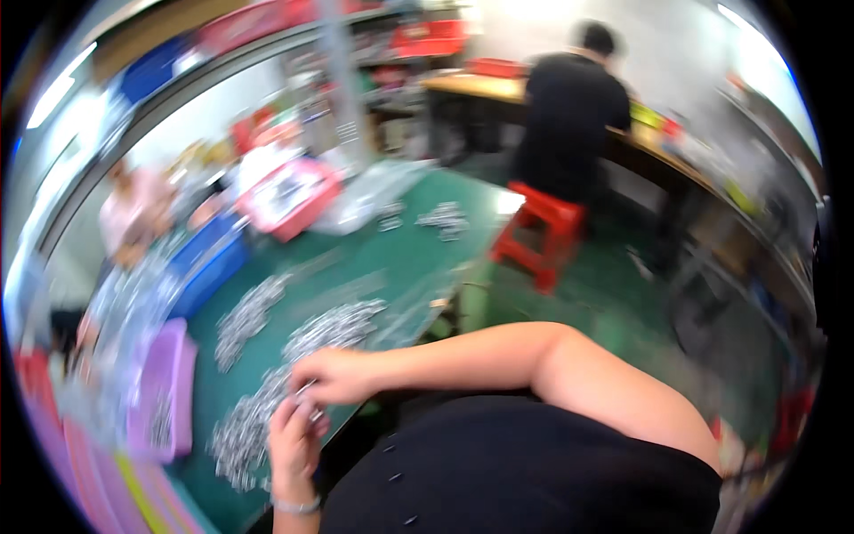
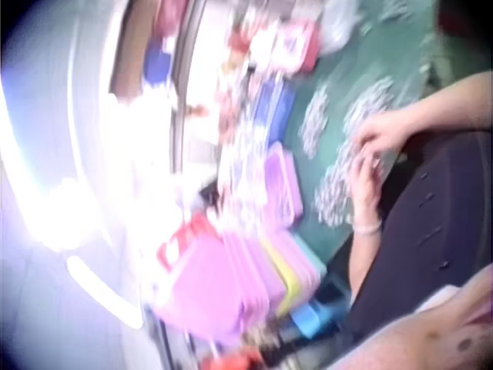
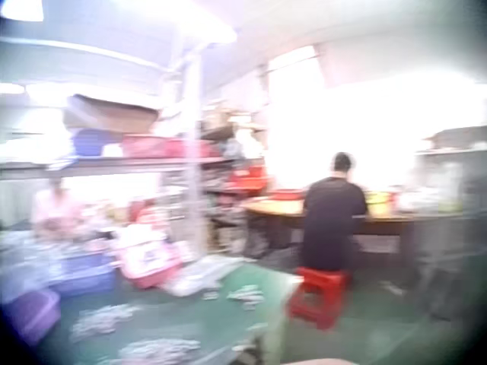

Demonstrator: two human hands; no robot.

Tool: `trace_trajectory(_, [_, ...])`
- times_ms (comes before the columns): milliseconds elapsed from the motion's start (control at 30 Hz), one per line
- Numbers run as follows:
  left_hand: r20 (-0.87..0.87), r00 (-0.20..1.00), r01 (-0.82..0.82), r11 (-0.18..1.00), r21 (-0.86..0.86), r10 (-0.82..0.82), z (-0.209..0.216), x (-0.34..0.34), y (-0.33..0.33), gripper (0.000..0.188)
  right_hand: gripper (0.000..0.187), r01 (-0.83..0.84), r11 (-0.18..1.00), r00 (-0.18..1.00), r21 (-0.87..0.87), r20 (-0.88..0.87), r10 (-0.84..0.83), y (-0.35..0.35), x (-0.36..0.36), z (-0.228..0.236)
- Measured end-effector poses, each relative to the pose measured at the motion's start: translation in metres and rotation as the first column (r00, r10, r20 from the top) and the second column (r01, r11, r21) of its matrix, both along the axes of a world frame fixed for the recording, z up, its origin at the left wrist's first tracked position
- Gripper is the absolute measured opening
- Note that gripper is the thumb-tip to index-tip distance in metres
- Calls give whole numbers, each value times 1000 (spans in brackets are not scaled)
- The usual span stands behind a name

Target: The person connects metal clips together by hand to form a chain-like assembly on a work table, repeatedly picking up pieces from a pile and linking them together one by one.

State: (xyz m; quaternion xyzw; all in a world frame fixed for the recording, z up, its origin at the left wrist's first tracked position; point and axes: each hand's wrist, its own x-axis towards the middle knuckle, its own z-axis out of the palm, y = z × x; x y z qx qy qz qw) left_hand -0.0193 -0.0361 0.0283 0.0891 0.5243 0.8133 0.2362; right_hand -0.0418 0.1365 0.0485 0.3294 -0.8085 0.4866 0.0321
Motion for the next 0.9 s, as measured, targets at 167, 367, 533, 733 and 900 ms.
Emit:
trace_trajectory(167, [38,998,-38,998,-54,40,1,-1,-3,11,21,-92,981,982,-170,150,118,4,3,6])
trace_trajectory(367, [133,980,-148,989,5,146,-5,2,-14,10,21,-95,986,979,-136,167,117,-12,-7,-4])
trace_trajectory(533, [144,959,-246,969,-8,244,-4,6,-14,8,23,-96,967,964,-234,219,149,-19,-13,-16])
trace_trajectory(733, [44,956,-289,957,-29,291,19,-15,-27,9,27,-238,953,959,-189,112,262,-30,-35,2])
trace_trajectory(900, [30,965,-261,964,43,260,33,-32,-22,14,25,-147,877,862,-457,377,340,-26,-44,18])
